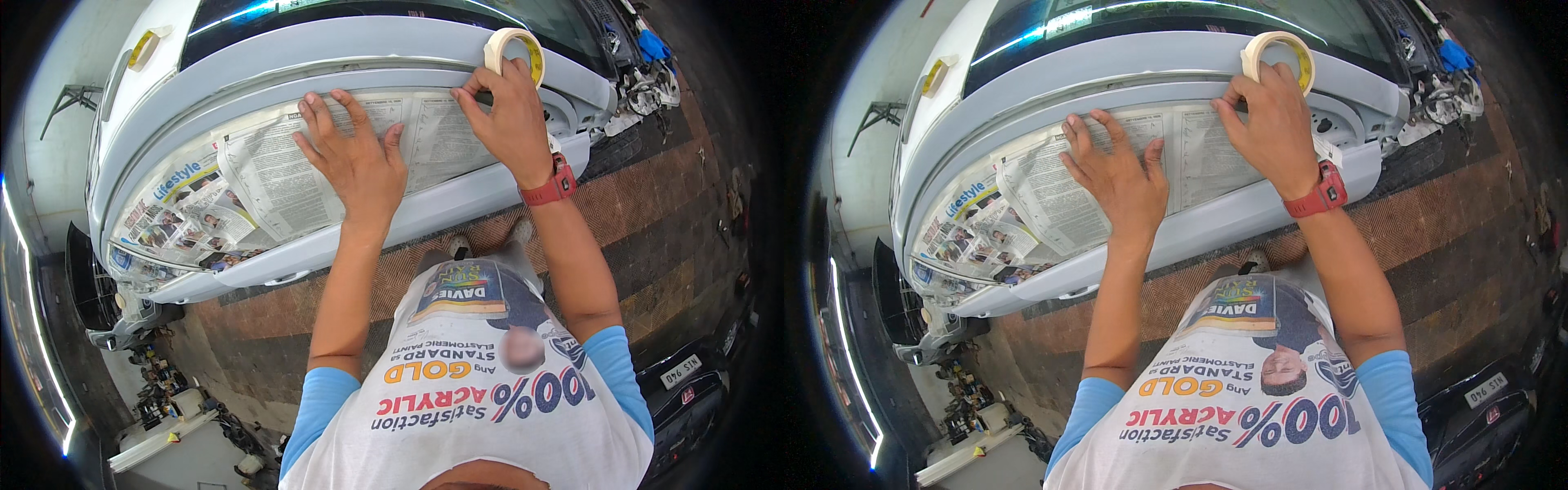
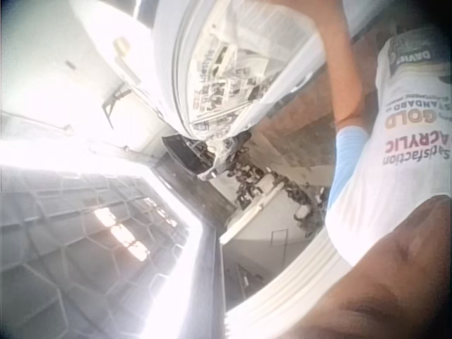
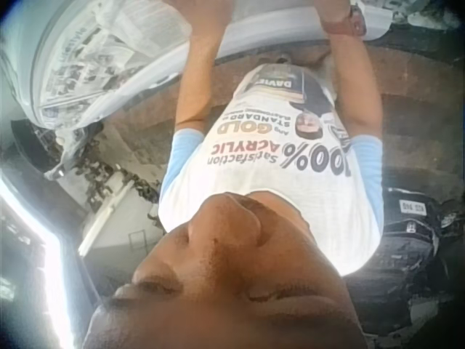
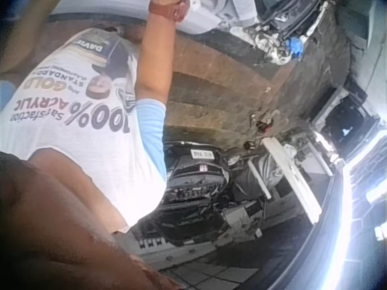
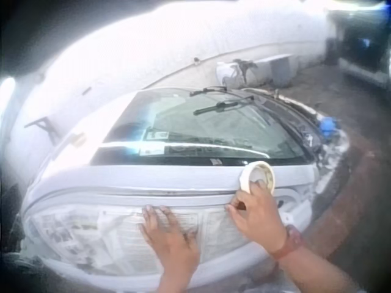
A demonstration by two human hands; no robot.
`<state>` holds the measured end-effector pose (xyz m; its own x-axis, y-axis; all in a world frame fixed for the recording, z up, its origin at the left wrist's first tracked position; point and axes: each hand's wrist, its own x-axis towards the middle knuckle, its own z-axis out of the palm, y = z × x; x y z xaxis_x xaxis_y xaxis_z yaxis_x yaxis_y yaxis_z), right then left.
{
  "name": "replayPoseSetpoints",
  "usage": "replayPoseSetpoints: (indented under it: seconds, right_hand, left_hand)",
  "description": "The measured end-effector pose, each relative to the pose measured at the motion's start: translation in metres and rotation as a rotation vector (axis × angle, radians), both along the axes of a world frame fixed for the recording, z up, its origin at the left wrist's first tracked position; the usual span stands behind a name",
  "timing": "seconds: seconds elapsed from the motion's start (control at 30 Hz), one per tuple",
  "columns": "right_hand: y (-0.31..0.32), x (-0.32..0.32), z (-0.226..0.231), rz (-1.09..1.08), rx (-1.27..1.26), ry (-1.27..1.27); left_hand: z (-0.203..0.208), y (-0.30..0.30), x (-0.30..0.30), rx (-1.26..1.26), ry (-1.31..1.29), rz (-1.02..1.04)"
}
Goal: The person places newspaper sheets over a white car door and secures them with masking tape. They smooth the paper and tape along the door edges and window frame, then open the door to continue taping the inner edge and handle area.
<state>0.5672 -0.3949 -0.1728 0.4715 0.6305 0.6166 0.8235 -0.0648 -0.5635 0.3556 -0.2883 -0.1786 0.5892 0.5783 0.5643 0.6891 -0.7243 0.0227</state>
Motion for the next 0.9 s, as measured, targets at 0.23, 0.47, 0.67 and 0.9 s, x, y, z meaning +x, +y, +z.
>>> replayPoseSetpoints:
  seconds: [0.23,0.47,0.67,0.9]
  right_hand:
    - [0.0,-0.001,0.001,-0.008,0.001,-0.003]
    - [-0.001,0.0,-0.001,0.004,0.025,0.008]
    - [-0.004,0.002,0.0,0.043,0.026,0.02]
    - [-0.025,-0.003,0.001,0.128,0.038,0.035]
  left_hand:
    - [-0.01,-0.009,0.013,-0.029,-0.012,-0.069]
    - [0.003,0.007,-0.011,0.124,-0.009,-0.035]
    - [0.059,0.066,-0.033,0.178,-0.181,0.093]
    - [0.068,0.088,-0.044,0.156,-0.139,0.124]
